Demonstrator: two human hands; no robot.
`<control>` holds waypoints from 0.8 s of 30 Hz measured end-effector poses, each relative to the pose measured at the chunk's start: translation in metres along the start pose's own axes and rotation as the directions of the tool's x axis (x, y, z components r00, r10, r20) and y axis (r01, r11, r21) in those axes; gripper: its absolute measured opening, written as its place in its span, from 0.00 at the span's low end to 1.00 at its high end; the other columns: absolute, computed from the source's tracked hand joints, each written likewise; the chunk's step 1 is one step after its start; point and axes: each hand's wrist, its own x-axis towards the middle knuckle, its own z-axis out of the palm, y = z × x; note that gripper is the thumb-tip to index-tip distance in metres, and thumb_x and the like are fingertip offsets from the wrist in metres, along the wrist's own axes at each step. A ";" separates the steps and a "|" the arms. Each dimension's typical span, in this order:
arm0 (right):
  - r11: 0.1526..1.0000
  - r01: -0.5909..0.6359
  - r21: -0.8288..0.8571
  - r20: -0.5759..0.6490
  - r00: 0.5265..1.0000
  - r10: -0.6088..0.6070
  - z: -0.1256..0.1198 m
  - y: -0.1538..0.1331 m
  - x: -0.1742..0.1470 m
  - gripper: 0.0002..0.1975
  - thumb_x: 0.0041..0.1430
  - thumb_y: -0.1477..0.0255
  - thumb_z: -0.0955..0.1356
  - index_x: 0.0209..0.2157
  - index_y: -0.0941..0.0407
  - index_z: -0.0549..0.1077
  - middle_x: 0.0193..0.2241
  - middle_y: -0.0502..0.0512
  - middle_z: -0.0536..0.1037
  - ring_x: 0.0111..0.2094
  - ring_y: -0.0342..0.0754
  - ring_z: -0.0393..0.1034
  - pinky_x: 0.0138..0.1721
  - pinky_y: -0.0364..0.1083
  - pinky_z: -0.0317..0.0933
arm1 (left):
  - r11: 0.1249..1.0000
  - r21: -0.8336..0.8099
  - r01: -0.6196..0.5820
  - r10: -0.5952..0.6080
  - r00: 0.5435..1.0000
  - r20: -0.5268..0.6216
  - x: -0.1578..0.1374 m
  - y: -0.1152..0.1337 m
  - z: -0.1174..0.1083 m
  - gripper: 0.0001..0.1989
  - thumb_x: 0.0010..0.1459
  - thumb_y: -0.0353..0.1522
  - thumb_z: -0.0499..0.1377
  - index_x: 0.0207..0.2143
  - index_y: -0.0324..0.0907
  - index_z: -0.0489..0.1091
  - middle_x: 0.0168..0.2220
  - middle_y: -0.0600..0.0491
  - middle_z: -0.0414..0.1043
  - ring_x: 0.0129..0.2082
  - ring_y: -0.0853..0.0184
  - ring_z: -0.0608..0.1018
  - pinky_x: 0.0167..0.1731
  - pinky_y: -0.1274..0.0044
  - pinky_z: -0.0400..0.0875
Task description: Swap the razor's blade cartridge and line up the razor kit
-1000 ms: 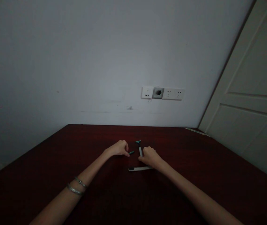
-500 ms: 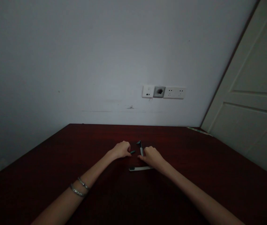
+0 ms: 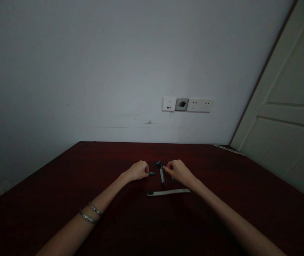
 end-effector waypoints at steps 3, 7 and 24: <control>0.986 0.055 0.156 -0.017 0.998 -0.053 0.000 0.007 0.005 0.13 0.54 0.68 0.63 0.26 0.58 0.77 0.24 0.57 0.78 0.26 0.46 0.70 0.28 0.41 0.55 | 0.996 -0.042 -0.079 0.076 0.995 -0.066 -0.001 0.001 -0.003 0.06 0.47 0.29 0.57 0.30 0.40 0.71 0.32 0.52 0.72 0.31 0.68 0.74 0.26 0.81 0.62; 0.933 0.083 0.350 0.010 0.996 -0.092 0.002 0.015 0.010 0.11 0.51 0.70 0.65 0.29 0.60 0.78 0.26 0.55 0.78 0.27 0.45 0.69 0.28 0.41 0.57 | 0.974 0.019 -0.226 0.226 0.960 -0.165 -0.007 0.013 -0.009 0.06 0.50 0.30 0.56 0.33 0.40 0.69 0.34 0.53 0.69 0.32 0.69 0.72 0.29 0.81 0.63; 0.840 0.049 0.540 0.205 0.961 -0.187 0.000 0.015 0.010 0.12 0.49 0.69 0.65 0.27 0.63 0.77 0.21 0.53 0.74 0.22 0.40 0.61 0.25 0.40 0.55 | 0.884 0.339 -0.323 0.388 0.910 -0.145 -0.021 0.050 -0.011 0.07 0.60 0.32 0.49 0.38 0.40 0.63 0.41 0.49 0.64 0.42 0.66 0.68 0.35 0.78 0.66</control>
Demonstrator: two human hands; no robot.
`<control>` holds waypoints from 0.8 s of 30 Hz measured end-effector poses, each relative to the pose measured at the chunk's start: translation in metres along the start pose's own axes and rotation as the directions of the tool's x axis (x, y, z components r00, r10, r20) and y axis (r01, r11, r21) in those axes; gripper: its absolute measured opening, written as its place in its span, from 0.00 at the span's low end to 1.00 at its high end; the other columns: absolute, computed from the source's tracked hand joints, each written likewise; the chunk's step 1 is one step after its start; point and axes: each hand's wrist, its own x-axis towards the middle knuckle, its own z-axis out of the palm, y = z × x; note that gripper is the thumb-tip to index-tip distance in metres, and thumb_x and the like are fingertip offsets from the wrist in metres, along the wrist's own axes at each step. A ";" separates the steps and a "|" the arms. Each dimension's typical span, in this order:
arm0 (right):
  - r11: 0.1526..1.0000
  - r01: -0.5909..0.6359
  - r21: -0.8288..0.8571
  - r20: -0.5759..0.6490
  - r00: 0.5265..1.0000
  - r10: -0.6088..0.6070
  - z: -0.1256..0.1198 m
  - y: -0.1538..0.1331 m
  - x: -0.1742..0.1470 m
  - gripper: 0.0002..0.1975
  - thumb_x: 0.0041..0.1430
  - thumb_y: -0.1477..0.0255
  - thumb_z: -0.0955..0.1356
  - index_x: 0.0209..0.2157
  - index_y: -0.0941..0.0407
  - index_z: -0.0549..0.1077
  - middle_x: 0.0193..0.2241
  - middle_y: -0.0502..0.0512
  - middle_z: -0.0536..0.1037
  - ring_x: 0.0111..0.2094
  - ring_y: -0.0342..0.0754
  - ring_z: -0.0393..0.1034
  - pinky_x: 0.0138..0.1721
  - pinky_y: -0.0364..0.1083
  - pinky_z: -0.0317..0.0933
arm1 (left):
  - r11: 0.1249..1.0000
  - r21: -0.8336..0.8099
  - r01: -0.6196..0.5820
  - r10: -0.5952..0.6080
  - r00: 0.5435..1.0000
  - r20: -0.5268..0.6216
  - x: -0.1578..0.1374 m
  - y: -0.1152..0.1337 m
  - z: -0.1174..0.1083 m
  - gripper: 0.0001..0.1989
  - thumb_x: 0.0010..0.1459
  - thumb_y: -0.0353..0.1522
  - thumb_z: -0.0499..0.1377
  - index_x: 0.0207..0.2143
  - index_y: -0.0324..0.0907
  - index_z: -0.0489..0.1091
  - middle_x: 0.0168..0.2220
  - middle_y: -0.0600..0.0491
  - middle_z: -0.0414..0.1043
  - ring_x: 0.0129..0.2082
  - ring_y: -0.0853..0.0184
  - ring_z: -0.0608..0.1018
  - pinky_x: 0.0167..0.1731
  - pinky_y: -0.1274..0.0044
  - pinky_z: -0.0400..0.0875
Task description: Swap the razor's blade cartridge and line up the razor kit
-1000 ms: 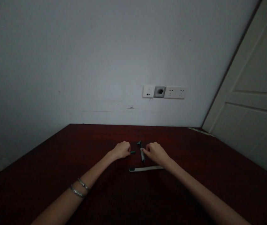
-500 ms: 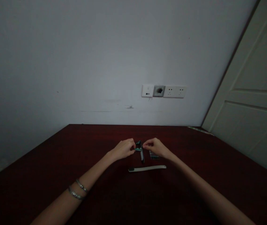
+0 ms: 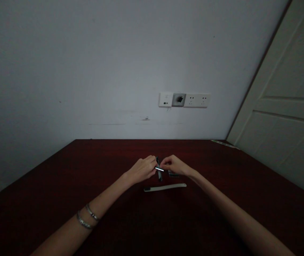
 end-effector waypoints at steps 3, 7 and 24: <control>1.000 -0.016 0.004 -0.009 1.000 0.016 -0.006 0.003 0.000 0.12 0.49 0.69 0.65 0.28 0.64 0.76 0.22 0.53 0.75 0.22 0.40 0.62 0.25 0.40 0.56 | 0.999 0.010 0.042 -0.042 0.998 -0.057 -0.001 0.000 0.003 0.08 0.60 0.34 0.50 0.40 0.40 0.63 0.41 0.49 0.64 0.44 0.64 0.67 0.36 0.77 0.67; 0.999 -0.043 0.008 -0.062 0.997 0.044 -0.020 0.017 -0.002 0.13 0.49 0.67 0.65 0.28 0.64 0.76 0.24 0.56 0.76 0.24 0.42 0.65 0.28 0.41 0.58 | 0.992 -0.049 0.119 -0.124 0.983 -0.134 0.001 0.000 0.009 0.13 0.58 0.37 0.53 0.44 0.40 0.62 0.42 0.49 0.65 0.47 0.63 0.65 0.39 0.74 0.67; 0.976 -0.035 -0.214 -0.030 0.999 0.029 -0.034 0.051 -0.014 0.11 0.47 0.75 0.63 0.28 0.63 0.77 0.25 0.55 0.77 0.26 0.43 0.69 0.29 0.40 0.60 | 0.976 -0.192 0.106 -0.106 0.994 0.010 0.053 0.027 0.043 0.25 0.46 0.40 0.60 0.46 0.38 0.64 0.43 0.46 0.70 0.41 0.59 0.68 0.42 0.72 0.62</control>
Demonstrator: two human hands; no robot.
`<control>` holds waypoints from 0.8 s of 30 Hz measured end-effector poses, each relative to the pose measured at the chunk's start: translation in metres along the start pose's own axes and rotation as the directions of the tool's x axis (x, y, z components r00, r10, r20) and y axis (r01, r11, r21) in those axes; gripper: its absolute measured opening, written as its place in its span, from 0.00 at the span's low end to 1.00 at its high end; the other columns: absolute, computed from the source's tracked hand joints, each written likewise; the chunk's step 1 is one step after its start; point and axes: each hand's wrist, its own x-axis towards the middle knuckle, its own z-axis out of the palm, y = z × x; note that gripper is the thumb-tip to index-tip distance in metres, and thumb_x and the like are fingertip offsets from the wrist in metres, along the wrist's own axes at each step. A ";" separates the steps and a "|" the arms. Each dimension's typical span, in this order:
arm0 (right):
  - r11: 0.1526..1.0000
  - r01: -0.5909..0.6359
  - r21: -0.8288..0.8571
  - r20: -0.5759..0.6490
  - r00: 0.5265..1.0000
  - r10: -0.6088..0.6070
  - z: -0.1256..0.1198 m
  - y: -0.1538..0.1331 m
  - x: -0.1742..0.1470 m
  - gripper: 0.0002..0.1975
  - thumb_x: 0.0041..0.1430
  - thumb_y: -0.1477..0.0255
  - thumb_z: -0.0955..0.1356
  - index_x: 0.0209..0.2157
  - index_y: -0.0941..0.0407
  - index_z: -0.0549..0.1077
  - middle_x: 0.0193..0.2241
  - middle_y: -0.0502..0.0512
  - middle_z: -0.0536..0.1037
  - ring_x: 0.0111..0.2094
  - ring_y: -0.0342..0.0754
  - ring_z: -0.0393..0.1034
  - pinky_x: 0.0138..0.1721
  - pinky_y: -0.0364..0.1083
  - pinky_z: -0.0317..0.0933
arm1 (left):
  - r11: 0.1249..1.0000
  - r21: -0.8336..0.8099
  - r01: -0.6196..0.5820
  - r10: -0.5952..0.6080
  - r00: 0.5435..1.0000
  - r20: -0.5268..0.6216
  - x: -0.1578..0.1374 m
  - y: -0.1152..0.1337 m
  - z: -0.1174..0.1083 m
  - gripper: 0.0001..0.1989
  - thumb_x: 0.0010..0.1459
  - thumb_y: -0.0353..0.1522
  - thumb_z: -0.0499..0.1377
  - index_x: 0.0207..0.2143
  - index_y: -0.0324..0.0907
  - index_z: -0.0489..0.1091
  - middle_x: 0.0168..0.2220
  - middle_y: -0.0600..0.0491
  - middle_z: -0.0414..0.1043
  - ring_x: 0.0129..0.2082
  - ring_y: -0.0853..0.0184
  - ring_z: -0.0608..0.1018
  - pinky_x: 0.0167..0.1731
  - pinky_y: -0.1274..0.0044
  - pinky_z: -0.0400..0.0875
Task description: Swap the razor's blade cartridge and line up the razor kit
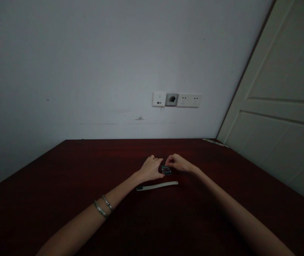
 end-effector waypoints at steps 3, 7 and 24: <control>1.000 0.006 -0.017 0.022 1.000 -0.006 -0.001 -0.003 -0.002 0.12 0.47 0.77 0.62 0.29 0.63 0.77 0.26 0.55 0.78 0.26 0.43 0.69 0.29 0.40 0.60 | 1.000 -0.023 0.006 -0.006 1.000 -0.003 0.002 0.000 0.002 0.26 0.45 0.41 0.60 0.46 0.38 0.65 0.42 0.46 0.70 0.41 0.58 0.68 0.40 0.72 0.62; 0.997 0.014 -0.076 0.035 0.999 -0.011 -0.002 -0.007 -0.003 0.11 0.46 0.79 0.62 0.28 0.62 0.77 0.26 0.55 0.77 0.27 0.42 0.68 0.29 0.40 0.59 | 1.000 -0.029 0.011 -0.011 1.000 0.019 0.005 0.000 0.005 0.24 0.47 0.40 0.59 0.45 0.38 0.65 0.40 0.46 0.70 0.40 0.58 0.69 0.39 0.72 0.62; 0.990 0.075 -0.120 0.037 0.997 -0.071 0.002 -0.002 -0.002 0.11 0.46 0.80 0.63 0.27 0.61 0.77 0.27 0.54 0.76 0.29 0.43 0.68 0.32 0.40 0.59 | 0.999 -0.036 -0.003 0.004 1.000 0.013 0.006 -0.008 0.015 0.22 0.47 0.40 0.60 0.44 0.39 0.66 0.38 0.47 0.71 0.40 0.58 0.69 0.38 0.72 0.62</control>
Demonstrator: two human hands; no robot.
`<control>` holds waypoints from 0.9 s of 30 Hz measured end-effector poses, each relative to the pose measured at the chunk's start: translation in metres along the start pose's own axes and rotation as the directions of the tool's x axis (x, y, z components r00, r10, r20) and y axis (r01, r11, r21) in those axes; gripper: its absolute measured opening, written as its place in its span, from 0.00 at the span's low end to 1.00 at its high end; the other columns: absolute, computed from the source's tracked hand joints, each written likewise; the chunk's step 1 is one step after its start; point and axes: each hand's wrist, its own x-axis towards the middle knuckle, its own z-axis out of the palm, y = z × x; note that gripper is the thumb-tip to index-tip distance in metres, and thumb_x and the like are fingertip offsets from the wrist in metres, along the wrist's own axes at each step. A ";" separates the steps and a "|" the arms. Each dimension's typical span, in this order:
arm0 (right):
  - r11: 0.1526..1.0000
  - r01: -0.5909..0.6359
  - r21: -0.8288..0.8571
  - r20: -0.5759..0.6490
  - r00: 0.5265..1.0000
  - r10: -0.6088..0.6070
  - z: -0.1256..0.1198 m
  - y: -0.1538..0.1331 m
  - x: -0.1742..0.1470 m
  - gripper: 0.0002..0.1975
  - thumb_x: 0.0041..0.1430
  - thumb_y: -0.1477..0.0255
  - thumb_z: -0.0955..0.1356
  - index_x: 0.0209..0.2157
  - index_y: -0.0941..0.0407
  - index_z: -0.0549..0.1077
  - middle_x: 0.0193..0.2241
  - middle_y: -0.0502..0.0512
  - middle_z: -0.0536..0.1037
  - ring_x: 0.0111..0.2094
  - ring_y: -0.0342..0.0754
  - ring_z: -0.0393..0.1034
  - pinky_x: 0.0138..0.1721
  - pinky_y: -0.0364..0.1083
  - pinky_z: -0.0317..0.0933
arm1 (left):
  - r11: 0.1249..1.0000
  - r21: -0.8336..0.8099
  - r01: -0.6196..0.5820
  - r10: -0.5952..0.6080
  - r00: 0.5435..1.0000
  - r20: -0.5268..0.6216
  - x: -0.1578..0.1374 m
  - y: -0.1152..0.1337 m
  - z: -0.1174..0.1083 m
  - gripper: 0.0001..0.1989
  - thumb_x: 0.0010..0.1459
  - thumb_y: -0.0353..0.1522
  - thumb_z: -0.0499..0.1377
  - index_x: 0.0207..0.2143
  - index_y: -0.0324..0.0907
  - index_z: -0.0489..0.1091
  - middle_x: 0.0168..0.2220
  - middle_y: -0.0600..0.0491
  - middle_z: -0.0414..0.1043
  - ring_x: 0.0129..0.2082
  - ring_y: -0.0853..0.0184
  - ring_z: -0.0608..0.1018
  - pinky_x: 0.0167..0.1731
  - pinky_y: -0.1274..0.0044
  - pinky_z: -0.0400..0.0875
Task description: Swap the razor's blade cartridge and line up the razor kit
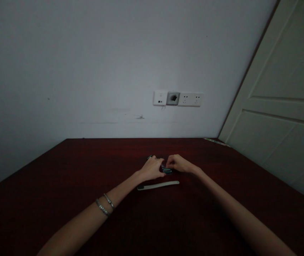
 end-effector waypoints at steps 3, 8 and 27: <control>1.000 0.006 -0.003 -0.021 1.000 -0.006 0.001 0.000 0.001 0.10 0.46 0.80 0.64 0.27 0.61 0.78 0.27 0.54 0.76 0.29 0.43 0.68 0.32 0.40 0.59 | 1.000 0.003 0.000 0.000 1.000 -0.002 -0.001 -0.001 0.000 0.22 0.47 0.39 0.60 0.44 0.38 0.66 0.38 0.47 0.71 0.40 0.58 0.69 0.38 0.72 0.62; 1.000 -0.015 0.007 -0.032 0.999 0.016 0.002 -0.001 0.001 0.10 0.44 0.80 0.64 0.26 0.60 0.78 0.25 0.53 0.77 0.28 0.43 0.69 0.31 0.39 0.59 | 0.999 0.003 -0.033 0.033 0.999 -0.011 -0.001 -0.002 0.000 0.21 0.47 0.38 0.60 0.43 0.38 0.67 0.38 0.48 0.71 0.39 0.59 0.69 0.38 0.72 0.62; 0.937 -0.247 -0.247 -0.149 0.965 0.215 0.031 -0.070 0.029 0.14 0.52 0.65 0.65 0.32 0.61 0.76 0.30 0.62 0.78 0.32 0.52 0.72 0.31 0.44 0.60 | 0.943 -0.328 -0.060 -0.095 0.894 -0.437 -0.032 -0.043 -0.068 0.08 0.54 0.33 0.55 0.34 0.41 0.73 0.35 0.52 0.74 0.37 0.67 0.71 0.40 0.74 0.64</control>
